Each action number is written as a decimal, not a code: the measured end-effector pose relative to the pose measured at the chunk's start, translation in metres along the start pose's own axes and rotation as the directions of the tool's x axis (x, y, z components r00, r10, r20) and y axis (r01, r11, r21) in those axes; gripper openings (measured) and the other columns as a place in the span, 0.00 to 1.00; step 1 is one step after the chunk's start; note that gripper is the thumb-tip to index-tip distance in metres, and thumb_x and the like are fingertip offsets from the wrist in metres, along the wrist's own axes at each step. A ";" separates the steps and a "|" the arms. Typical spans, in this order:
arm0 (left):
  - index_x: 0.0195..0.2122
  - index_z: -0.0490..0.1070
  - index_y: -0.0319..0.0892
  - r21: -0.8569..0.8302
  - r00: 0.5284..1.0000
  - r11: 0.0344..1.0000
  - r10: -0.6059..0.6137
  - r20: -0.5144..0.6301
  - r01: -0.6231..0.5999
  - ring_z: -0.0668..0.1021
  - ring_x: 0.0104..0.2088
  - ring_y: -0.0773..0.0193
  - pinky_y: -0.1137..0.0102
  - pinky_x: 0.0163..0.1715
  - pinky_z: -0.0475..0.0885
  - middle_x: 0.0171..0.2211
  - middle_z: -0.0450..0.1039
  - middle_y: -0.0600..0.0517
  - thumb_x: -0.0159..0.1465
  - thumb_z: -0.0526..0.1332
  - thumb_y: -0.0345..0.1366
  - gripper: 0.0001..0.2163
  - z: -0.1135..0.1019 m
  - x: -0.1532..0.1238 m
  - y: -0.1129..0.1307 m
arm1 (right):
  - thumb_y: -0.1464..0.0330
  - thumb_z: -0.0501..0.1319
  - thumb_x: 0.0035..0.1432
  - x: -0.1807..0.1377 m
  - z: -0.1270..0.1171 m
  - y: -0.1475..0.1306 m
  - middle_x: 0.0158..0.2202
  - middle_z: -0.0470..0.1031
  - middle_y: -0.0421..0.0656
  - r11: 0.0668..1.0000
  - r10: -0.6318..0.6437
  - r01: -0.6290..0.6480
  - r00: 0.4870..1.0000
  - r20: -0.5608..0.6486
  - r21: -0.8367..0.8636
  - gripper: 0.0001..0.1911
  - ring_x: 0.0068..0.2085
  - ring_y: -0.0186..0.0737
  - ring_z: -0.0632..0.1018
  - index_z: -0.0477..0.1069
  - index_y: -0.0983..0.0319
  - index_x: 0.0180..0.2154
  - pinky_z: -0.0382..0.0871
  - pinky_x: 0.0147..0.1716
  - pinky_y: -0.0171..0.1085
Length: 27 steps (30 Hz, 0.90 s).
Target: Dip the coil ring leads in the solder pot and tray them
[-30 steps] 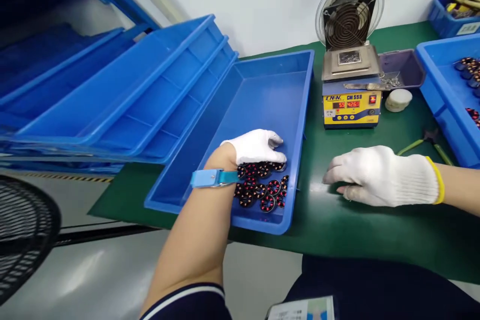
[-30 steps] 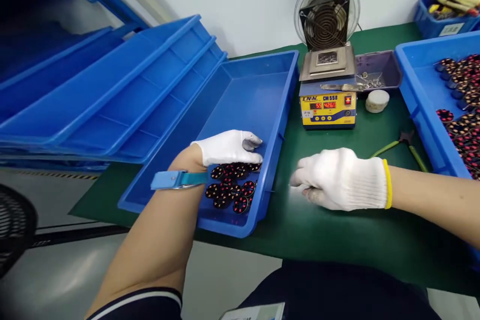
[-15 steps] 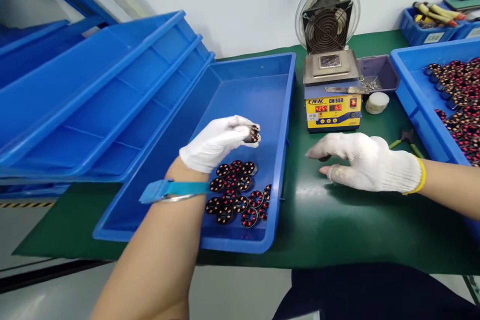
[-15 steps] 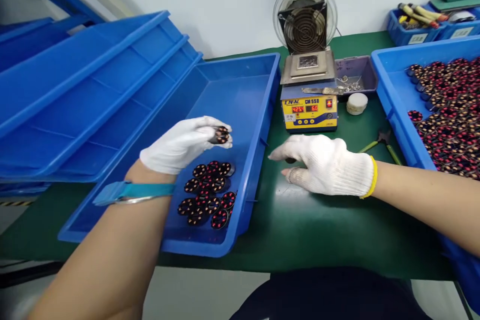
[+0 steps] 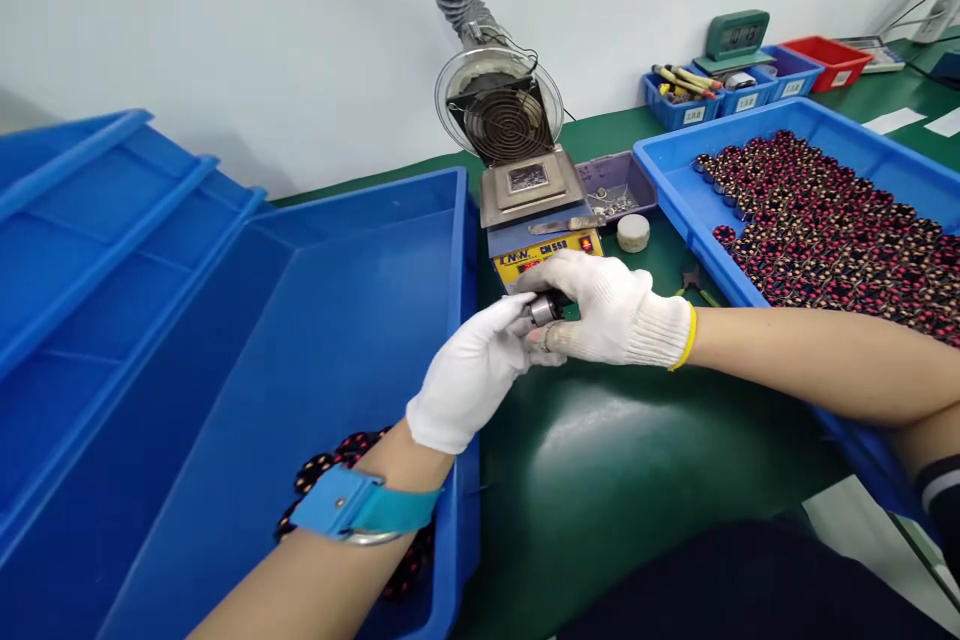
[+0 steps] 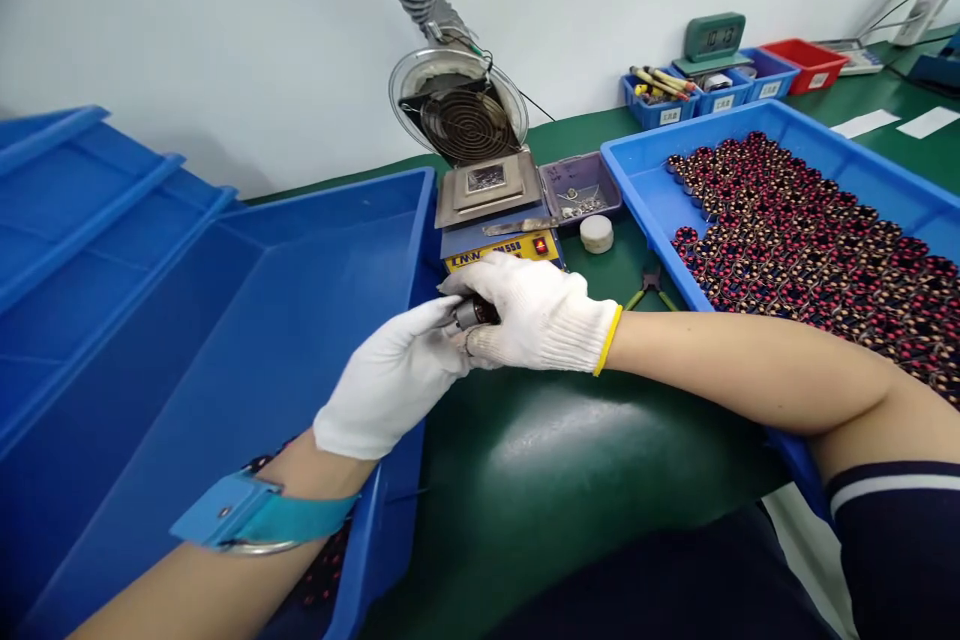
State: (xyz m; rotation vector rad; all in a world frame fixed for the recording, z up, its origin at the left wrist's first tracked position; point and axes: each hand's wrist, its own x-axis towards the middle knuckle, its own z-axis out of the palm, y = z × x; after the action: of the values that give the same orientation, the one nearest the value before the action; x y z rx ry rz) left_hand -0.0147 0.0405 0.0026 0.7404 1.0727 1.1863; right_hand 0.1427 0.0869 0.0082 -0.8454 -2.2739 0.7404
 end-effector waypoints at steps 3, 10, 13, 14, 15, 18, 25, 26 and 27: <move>0.47 0.72 0.42 0.138 0.995 0.987 0.091 -0.051 -0.083 0.79 0.39 0.58 0.60 0.41 0.77 0.43 0.77 0.49 0.57 0.68 0.42 0.18 0.000 -0.011 -0.003 | 0.62 0.65 0.51 0.002 -0.001 -0.003 0.50 0.73 0.44 0.997 0.002 -0.004 1.000 -0.028 -0.078 0.27 0.49 0.46 0.75 0.70 0.58 0.54 0.71 0.46 0.42; 0.40 0.74 0.39 0.410 0.953 0.900 0.240 -0.186 -0.147 0.78 0.39 0.63 0.70 0.38 0.74 0.37 0.76 0.52 0.46 0.75 0.38 0.21 0.006 -0.023 -0.008 | 0.61 0.64 0.50 0.000 0.001 -0.007 0.58 0.64 0.47 0.985 -0.007 0.014 0.999 0.044 -0.174 0.41 0.49 0.49 0.75 0.56 0.54 0.64 0.73 0.43 0.44; 0.36 0.75 0.39 0.336 0.969 0.933 0.190 -0.159 -0.128 0.77 0.33 0.65 0.72 0.32 0.74 0.33 0.75 0.53 0.45 0.75 0.35 0.18 0.004 -0.021 -0.006 | 0.61 0.67 0.47 0.000 0.000 -0.001 0.58 0.65 0.47 0.993 -0.041 0.050 0.995 0.086 -0.105 0.42 0.52 0.50 0.74 0.59 0.56 0.63 0.72 0.46 0.45; 0.35 0.74 0.39 0.290 0.976 0.950 0.164 -0.142 -0.117 0.76 0.32 0.66 0.72 0.31 0.74 0.32 0.74 0.53 0.46 0.74 0.34 0.16 0.003 -0.020 -0.005 | 0.62 0.67 0.48 0.001 -0.001 0.001 0.58 0.65 0.47 0.993 -0.081 0.089 0.991 0.105 -0.071 0.40 0.53 0.49 0.73 0.60 0.57 0.62 0.71 0.48 0.45; 0.33 0.74 0.39 0.236 0.983 0.966 0.138 -0.123 -0.106 0.76 0.30 0.66 0.72 0.30 0.74 0.30 0.73 0.54 0.46 0.72 0.34 0.13 0.002 -0.020 -0.004 | 0.64 0.66 0.49 0.001 -0.002 0.003 0.57 0.66 0.47 0.990 -0.132 0.138 0.983 0.129 -0.034 0.38 0.54 0.48 0.72 0.61 0.59 0.61 0.70 0.50 0.44; 0.27 0.73 0.38 0.103 0.992 0.991 0.090 -0.093 -0.081 0.76 0.28 0.65 0.71 0.28 0.74 0.28 0.71 0.54 0.45 0.70 0.30 0.09 0.000 -0.018 -0.001 | 0.68 0.64 0.53 0.003 -0.008 0.006 0.53 0.71 0.46 0.974 -0.225 0.223 0.953 0.203 0.030 0.28 0.53 0.44 0.73 0.67 0.62 0.57 0.68 0.50 0.40; 0.25 0.73 0.37 0.095 0.990 0.995 0.056 -0.127 -0.044 0.77 0.21 0.63 0.68 0.23 0.74 0.25 0.74 0.52 0.45 0.67 0.30 0.06 -0.003 -0.016 0.001 | 0.62 0.60 0.56 0.002 -0.029 0.002 0.33 0.77 0.41 0.969 0.070 -0.020 0.978 0.195 -0.244 0.10 0.36 0.43 0.76 0.76 0.60 0.35 0.67 0.35 0.38; 0.25 0.73 0.37 0.097 0.992 0.995 0.048 -0.119 -0.037 0.77 0.21 0.62 0.68 0.23 0.74 0.25 0.74 0.51 0.46 0.66 0.31 0.06 -0.003 -0.016 0.000 | 0.62 0.60 0.55 0.002 -0.031 0.001 0.32 0.77 0.40 0.967 0.103 -0.060 0.981 0.165 -0.248 0.10 0.36 0.43 0.76 0.76 0.60 0.34 0.67 0.36 0.38; 0.25 0.73 0.37 0.096 0.993 0.995 0.039 -0.112 -0.028 0.77 0.21 0.62 0.68 0.24 0.74 0.24 0.74 0.51 0.47 0.66 0.32 0.05 -0.004 -0.016 0.000 | 0.62 0.61 0.54 0.002 -0.032 0.001 0.33 0.77 0.40 0.966 0.120 -0.086 0.984 0.131 -0.243 0.10 0.37 0.43 0.76 0.76 0.60 0.36 0.68 0.37 0.39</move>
State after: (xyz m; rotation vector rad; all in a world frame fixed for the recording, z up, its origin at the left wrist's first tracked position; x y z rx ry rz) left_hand -0.0184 0.0253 0.0054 0.7734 1.2213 1.2249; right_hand 0.1637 0.0984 0.0292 -1.0576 -2.4990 0.6003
